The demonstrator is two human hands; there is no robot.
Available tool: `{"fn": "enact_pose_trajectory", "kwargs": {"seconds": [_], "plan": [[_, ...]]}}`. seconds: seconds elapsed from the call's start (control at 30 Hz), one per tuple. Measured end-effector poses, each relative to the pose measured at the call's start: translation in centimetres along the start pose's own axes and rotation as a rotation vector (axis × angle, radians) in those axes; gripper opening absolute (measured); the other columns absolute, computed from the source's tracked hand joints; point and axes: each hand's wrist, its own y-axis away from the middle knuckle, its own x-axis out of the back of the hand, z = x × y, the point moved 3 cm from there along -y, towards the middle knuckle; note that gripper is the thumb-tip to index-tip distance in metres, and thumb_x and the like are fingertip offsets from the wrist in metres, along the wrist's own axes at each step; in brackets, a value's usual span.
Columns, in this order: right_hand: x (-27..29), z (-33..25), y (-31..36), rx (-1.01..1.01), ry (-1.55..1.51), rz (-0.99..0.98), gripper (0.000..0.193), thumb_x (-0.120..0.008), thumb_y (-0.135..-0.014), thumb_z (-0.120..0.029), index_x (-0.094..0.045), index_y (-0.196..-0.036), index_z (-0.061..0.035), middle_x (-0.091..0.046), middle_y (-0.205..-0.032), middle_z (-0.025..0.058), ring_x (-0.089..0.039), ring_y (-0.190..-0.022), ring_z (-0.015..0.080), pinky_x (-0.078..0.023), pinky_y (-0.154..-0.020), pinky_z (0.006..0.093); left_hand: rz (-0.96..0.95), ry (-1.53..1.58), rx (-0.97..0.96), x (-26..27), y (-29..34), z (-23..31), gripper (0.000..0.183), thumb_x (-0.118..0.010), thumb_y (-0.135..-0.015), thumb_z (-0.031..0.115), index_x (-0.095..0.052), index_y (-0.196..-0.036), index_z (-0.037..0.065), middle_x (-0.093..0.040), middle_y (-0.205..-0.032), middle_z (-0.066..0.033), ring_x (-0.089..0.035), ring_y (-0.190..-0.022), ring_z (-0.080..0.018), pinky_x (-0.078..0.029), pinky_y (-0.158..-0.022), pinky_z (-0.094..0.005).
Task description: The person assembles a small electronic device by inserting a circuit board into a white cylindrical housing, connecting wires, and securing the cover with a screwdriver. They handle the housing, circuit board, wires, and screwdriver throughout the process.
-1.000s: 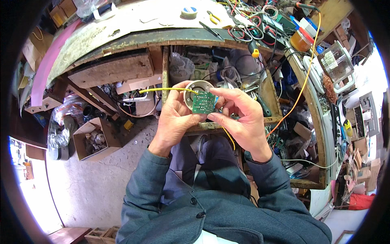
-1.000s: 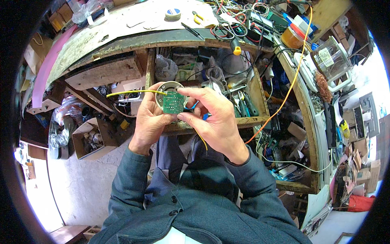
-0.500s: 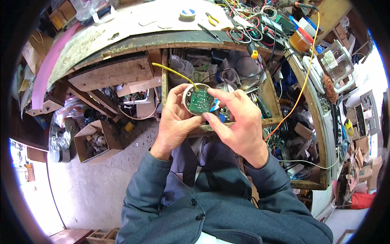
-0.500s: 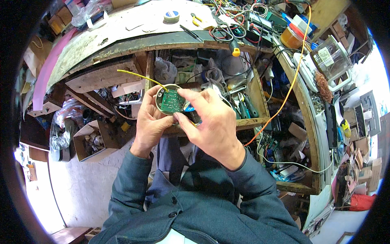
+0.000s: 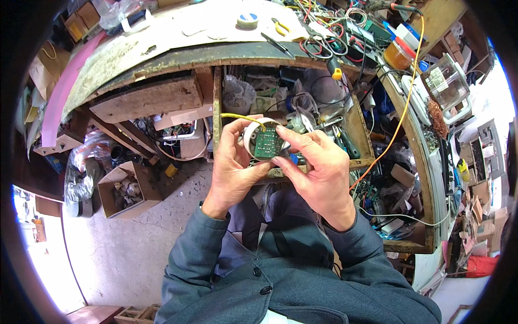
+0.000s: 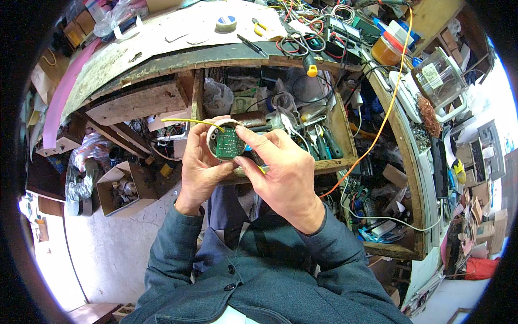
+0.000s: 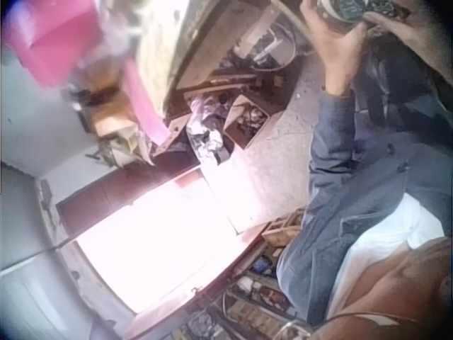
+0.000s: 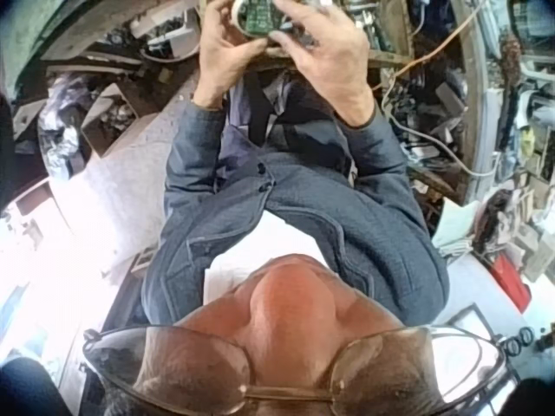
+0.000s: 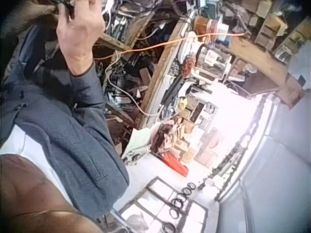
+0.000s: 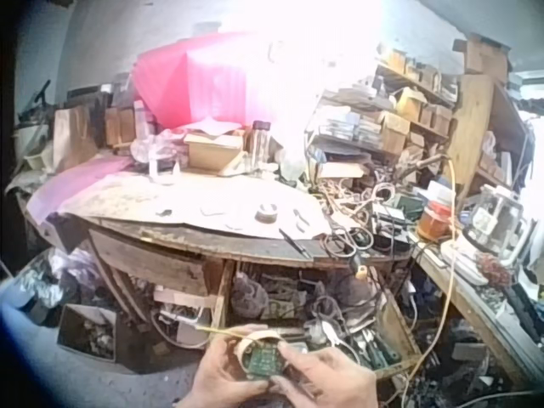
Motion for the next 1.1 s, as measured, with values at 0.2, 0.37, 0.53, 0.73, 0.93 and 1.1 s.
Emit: {"fn": "enact_pose_trajectory", "kwargs": {"seconds": [0.2,0.37,0.53,0.73,0.93,1.1], "plan": [[0.08,0.16,-0.06,0.007,-0.006,0.006,0.055,-0.091,-0.080,-0.010,-0.076,-0.132,-0.0154,-0.072,-0.094,0.0114,-0.073,-0.079,0.0284,-0.058,-0.067,0.0374,-0.012,-0.076,-0.012,-0.01,-0.05,-0.08,0.080,-0.084,-0.080,-0.009,-0.042,-0.147,0.004,-0.049,-0.155,-0.0137,-0.054,-0.141,-0.0235,-0.047,-0.119,-0.0395],[0.20,0.26,-0.05,0.020,0.031,-0.010,0.053,-0.089,-0.082,-0.013,-0.075,-0.134,-0.0155,-0.071,-0.093,0.0111,-0.073,-0.078,0.0287,-0.057,-0.066,0.0383,-0.008,-0.036,-0.004,-0.28,0.01,0.13,0.079,-0.085,-0.082,-0.007,-0.042,-0.147,0.005,-0.051,-0.153,-0.0133,-0.057,-0.138,-0.0228,-0.050,-0.117,-0.0392],[0.32,-0.29,-0.08,0.072,0.145,-0.041,0.053,-0.085,-0.087,-0.016,-0.072,-0.138,-0.0136,-0.071,-0.092,0.0106,-0.072,-0.076,0.0291,-0.056,-0.064,0.0393,0.004,-0.040,0.019,-0.28,0.11,0.04,0.080,-0.086,-0.083,-0.006,-0.042,-0.150,0.005,-0.058,-0.147,-0.0119,-0.061,-0.133,-0.0215,-0.053,-0.113,-0.0375],[0.31,-0.17,0.02,0.100,0.167,-0.067,0.057,-0.083,-0.088,-0.015,-0.069,-0.142,-0.0110,-0.070,-0.092,0.0105,-0.071,-0.073,0.0296,-0.056,-0.063,0.0405,-0.007,-0.075,0.027,-0.38,0.17,0.04,0.081,-0.085,-0.084,-0.007,-0.042,-0.152,0.006,-0.059,-0.145,-0.0112,-0.063,-0.130,-0.0206,-0.055,-0.110,-0.0362],[0.43,-0.12,-0.08,0.089,0.150,-0.071,0.054,-0.084,-0.087,-0.014,-0.070,-0.139,-0.0097,-0.069,-0.092,0.0114,-0.071,-0.074,0.0309,-0.055,-0.063,0.0411,-0.006,-0.063,-0.007,-0.55,0.19,-0.02,0.080,-0.083,-0.085,-0.008,-0.041,-0.152,0.006,-0.059,-0.145,-0.0115,-0.063,-0.130,-0.0214,-0.054,-0.111,-0.0360],[0.40,0.17,-0.33,0.082,0.151,-0.073,0.052,-0.085,-0.086,-0.017,-0.072,-0.136,-0.0092,-0.069,-0.092,0.0116,-0.071,-0.074,0.0314,-0.055,-0.064,0.0413,-0.023,-0.089,0.004,-0.32,0.19,-0.15,0.080,-0.081,-0.085,-0.009,-0.040,-0.152,0.006,-0.058,-0.147,-0.0120,-0.062,-0.131,-0.0215,-0.054,-0.112,-0.0365]]}}
